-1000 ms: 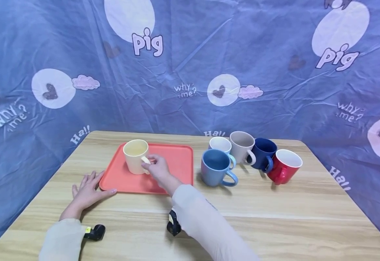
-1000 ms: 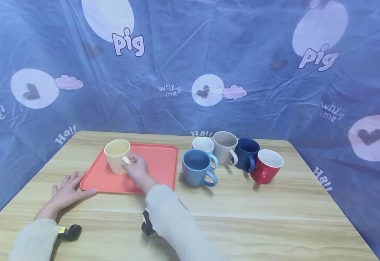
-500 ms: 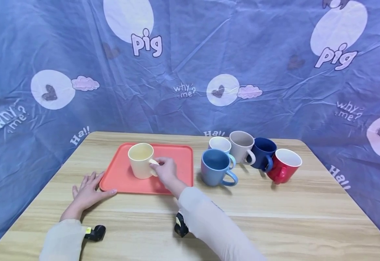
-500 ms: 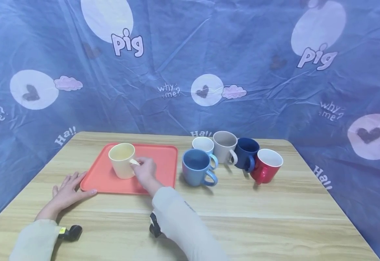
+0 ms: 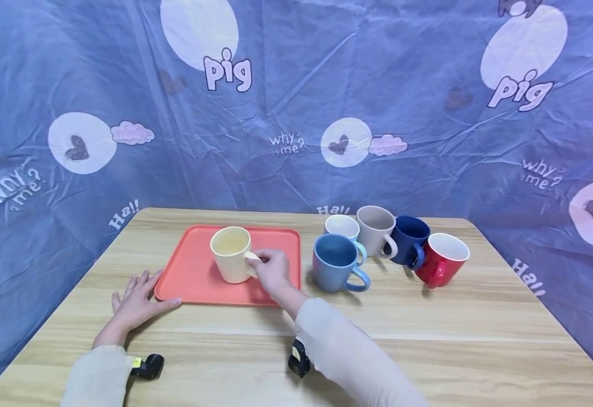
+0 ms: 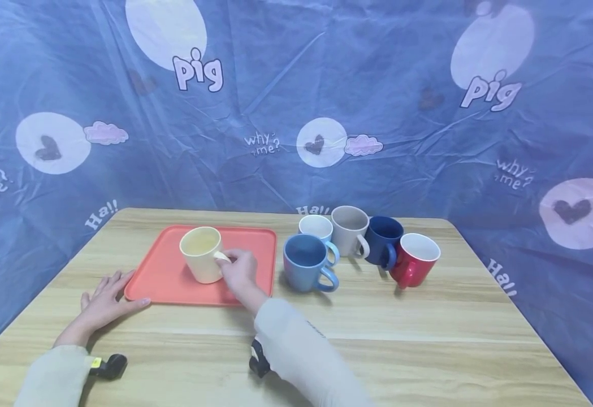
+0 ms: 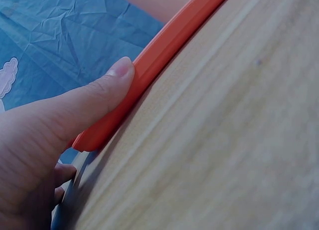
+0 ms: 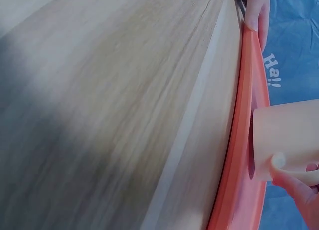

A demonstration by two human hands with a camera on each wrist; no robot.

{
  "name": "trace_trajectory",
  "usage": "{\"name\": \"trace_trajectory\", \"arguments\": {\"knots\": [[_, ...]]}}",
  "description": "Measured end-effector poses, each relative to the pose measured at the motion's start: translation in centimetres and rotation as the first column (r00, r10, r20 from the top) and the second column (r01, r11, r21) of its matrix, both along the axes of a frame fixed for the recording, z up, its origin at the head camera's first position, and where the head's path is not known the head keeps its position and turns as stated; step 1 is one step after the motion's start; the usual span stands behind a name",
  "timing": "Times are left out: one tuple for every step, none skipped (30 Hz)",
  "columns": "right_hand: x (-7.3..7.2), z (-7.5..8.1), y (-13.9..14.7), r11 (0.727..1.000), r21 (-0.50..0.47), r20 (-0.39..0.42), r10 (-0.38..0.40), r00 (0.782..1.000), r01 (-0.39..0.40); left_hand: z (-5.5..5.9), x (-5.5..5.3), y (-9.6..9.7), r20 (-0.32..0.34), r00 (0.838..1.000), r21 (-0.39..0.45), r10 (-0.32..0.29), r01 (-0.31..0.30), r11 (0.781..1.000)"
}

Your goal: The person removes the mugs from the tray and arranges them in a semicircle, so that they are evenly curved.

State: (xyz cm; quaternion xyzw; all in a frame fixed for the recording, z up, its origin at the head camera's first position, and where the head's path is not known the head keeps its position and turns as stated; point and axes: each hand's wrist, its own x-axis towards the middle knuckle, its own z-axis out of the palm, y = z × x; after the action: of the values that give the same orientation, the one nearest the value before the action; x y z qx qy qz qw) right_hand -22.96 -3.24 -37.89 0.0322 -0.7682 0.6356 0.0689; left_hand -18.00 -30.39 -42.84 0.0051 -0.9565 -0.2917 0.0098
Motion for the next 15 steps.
{"name": "trace_trajectory", "arguments": {"knots": [[0.1, 0.0, 0.2, 1.000, 0.002, -0.003, -0.001, 1.000, 0.001, 0.0, 0.0, 0.0, -0.001, 1.000, -0.001, -0.001, 0.001, 1.000], [0.1, 0.1, 0.4, 1.000, 0.002, -0.006, -0.001, 1.000, 0.001, 0.0, 0.0, -0.1, -0.002, 1.000, -0.002, -0.002, 0.002, 1.000], [0.2, 0.1, 0.6, 1.000, -0.007, -0.002, 0.001, 1.000, -0.001, -0.1, 0.0, -0.1, -0.003, 1.000, -0.003, -0.004, 0.004, 1.000], [0.3, 0.2, 0.8, 1.000, -0.014, -0.001, 0.002, 1.000, -0.002, -0.1, 0.1, -0.1, -0.004, 1.000, -0.004, -0.004, 0.004, 1.000], [0.4, 0.3, 1.1, 1.000, -0.021, 0.003, 0.003, 1.000, -0.003, 0.0, 0.1, -0.1, -0.005, 1.000, -0.005, -0.004, 0.004, 1.000], [0.5, 0.4, 1.3, 1.000, -0.024, 0.003, 0.005, 1.000, -0.005, 0.0, 0.1, -0.1, -0.005, 1.000, -0.006, -0.005, 0.005, 1.000], [0.6, 0.5, 1.5, 1.000, -0.030, 0.005, 0.005, 1.000, -0.005, 0.0, 0.1, -0.1, -0.004, 1.000, -0.007, -0.006, 0.006, 1.000], [0.7, 0.7, 1.8, 0.999, -0.035, 0.005, 0.009, 1.000, -0.009, 0.0, 0.1, -0.1, -0.004, 1.000, -0.007, -0.006, 0.006, 1.000], [0.9, 0.9, 2.0, 0.999, -0.036, 0.005, 0.012, 1.000, -0.012, 0.0, 0.1, -0.1, -0.003, 1.000, -0.007, -0.006, 0.006, 1.000], [1.0, 1.1, 2.3, 0.999, -0.039, 0.005, 0.015, 1.000, -0.015, 0.0, 0.1, -0.1, -0.002, 1.000, -0.007, -0.006, 0.006, 1.000], [1.2, 1.3, 2.6, 0.999, -0.035, 0.004, 0.019, 1.000, -0.019, 0.0, 0.1, -0.1, -0.001, 1.000, -0.008, -0.006, 0.006, 1.000], [1.4, 1.5, 2.9, 0.999, -0.036, 0.004, 0.026, 1.000, -0.025, 0.0, 0.1, -0.1, 0.000, 1.000, -0.008, -0.006, 0.006, 1.000], [1.7, 1.8, 3.2, 0.999, -0.039, 0.009, 0.031, 0.999, -0.031, 0.1, 0.1, -0.1, 0.000, 1.000, -0.007, -0.006, 0.006, 1.000], [1.8, 1.9, 3.6, 0.998, -0.042, 0.008, 0.042, 0.999, -0.041, 0.1, 0.1, 0.0, -0.001, 1.000, -0.005, -0.007, 0.007, 1.000], [2.1, 2.1, 3.9, 0.998, -0.047, 0.011, 0.052, 0.999, -0.051, 0.1, 0.0, 0.0, -0.002, 1.000, -0.004, -0.007, 0.007, 1.000]]}}
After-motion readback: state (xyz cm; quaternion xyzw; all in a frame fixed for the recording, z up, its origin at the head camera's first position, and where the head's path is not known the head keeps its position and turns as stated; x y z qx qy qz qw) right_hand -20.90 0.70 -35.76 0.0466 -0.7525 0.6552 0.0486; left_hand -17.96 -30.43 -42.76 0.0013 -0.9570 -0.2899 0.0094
